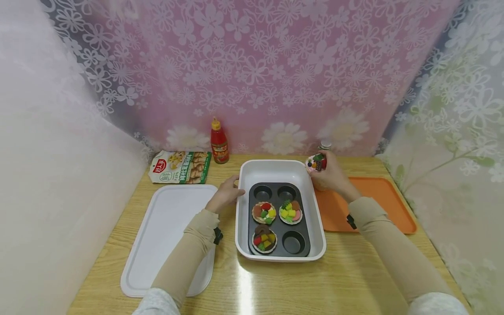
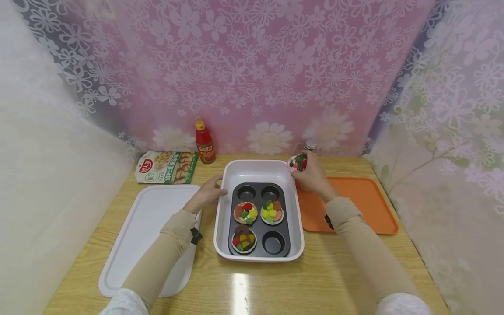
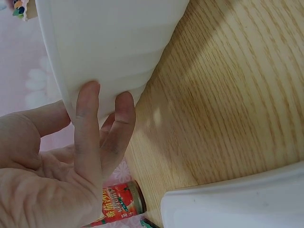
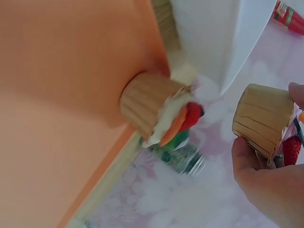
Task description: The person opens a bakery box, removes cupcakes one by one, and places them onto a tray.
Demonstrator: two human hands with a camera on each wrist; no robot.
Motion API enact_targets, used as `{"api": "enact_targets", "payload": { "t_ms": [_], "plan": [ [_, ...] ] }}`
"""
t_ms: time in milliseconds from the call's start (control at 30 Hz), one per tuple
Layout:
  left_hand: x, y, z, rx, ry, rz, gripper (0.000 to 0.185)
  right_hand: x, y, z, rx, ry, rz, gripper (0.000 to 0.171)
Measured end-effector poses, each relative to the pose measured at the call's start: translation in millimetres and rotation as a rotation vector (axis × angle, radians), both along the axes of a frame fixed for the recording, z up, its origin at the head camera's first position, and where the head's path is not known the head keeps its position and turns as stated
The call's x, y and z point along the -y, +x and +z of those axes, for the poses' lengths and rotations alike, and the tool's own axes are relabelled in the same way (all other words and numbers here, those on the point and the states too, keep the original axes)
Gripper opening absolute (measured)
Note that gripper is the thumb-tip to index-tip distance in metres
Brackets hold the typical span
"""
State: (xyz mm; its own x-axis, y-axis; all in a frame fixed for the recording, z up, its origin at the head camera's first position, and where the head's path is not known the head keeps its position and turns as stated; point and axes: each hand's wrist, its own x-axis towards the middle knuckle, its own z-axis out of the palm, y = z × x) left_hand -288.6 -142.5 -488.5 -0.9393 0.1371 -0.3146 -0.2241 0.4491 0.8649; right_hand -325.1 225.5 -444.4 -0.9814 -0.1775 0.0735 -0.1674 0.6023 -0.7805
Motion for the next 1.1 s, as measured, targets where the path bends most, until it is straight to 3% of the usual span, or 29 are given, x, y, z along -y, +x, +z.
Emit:
{"api": "enact_targets", "payload": {
  "t_ms": [467, 767, 1100],
  "plan": [
    [-0.6, -0.8, -1.4, -0.005, -0.011, 0.001, 0.064, -42.9, -3.8, -4.0, -0.064, -0.025, -0.086, 0.075],
    [0.1, -1.1, -0.9, 0.001, -0.004, 0.001, 0.064, -66.4, -5.4, -10.5, -0.027, 0.019, -0.166, 0.086],
    [-0.6, -2.4, -2.9, 0.005, 0.000, 0.007, 0.064, -85.2, -4.7, -24.2, -0.030, 0.044, -0.217, 0.085]
  ]
}}
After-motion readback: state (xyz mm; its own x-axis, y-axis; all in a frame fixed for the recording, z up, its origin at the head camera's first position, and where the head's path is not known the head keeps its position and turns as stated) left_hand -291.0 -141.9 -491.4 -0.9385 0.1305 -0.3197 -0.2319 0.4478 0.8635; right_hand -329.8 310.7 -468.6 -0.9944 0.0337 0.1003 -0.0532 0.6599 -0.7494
